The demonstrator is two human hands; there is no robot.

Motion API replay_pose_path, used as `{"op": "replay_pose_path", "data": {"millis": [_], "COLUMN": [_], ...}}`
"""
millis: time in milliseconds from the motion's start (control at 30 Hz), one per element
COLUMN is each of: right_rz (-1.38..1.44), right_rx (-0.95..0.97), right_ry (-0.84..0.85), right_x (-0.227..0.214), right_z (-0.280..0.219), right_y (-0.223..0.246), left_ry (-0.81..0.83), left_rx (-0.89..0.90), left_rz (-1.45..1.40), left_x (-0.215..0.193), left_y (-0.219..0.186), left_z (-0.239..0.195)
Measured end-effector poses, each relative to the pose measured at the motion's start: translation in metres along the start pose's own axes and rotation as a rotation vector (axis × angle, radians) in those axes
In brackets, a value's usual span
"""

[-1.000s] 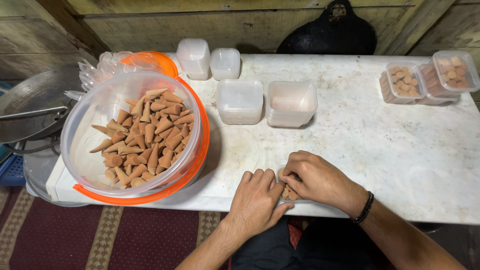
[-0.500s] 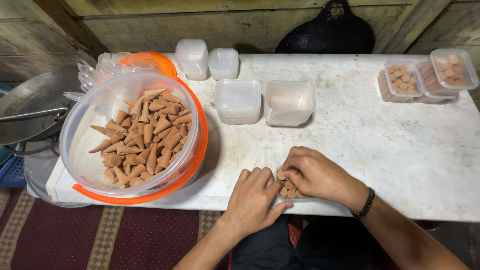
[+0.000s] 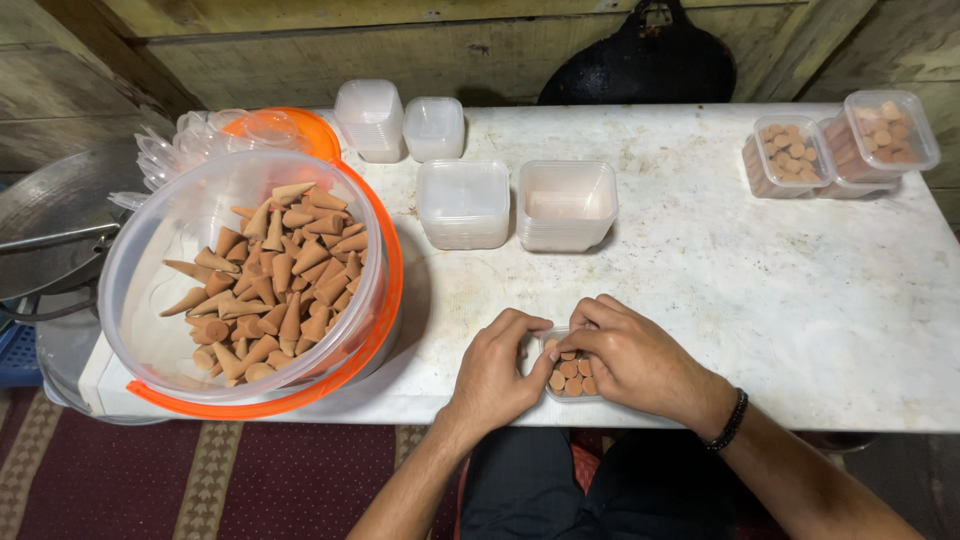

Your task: The person transfers small, conical, light-brown snacks from a large orange-rimmed container into small, clear plastic containers. They arrange the snacks in neat rows within the containers and place the filled containers on the table.

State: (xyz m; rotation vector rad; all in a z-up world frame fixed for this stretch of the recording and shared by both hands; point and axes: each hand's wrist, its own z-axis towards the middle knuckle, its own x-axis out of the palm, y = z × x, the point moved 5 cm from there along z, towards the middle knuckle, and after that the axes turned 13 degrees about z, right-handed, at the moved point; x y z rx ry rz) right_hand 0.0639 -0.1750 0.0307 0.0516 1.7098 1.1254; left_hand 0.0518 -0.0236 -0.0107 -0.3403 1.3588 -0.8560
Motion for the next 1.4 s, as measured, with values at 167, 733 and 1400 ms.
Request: {"op": "replay_pose_path", "data": {"millis": [167, 733, 1400], "right_rz": [0.010, -0.053, -0.066], "right_rx": [-0.026, -0.057, -0.048], "right_ry": [-0.072, -0.140, -0.188], "right_x": [-0.012, -0.001, -0.002], "right_z": [-0.007, -0.031, -0.035], "right_y": [-0.002, -0.017, -0.028], "left_ry": [0.023, 0.044, -0.006], "left_rx": [-0.089, -0.130, -0.073], "left_rz": [-0.160, -0.067, -0.057], "left_x": [0.008, 0.015, 0.018], "left_y": [0.009, 0.013, 0.018], "left_z": [0.000, -0.001, -0.002]}}
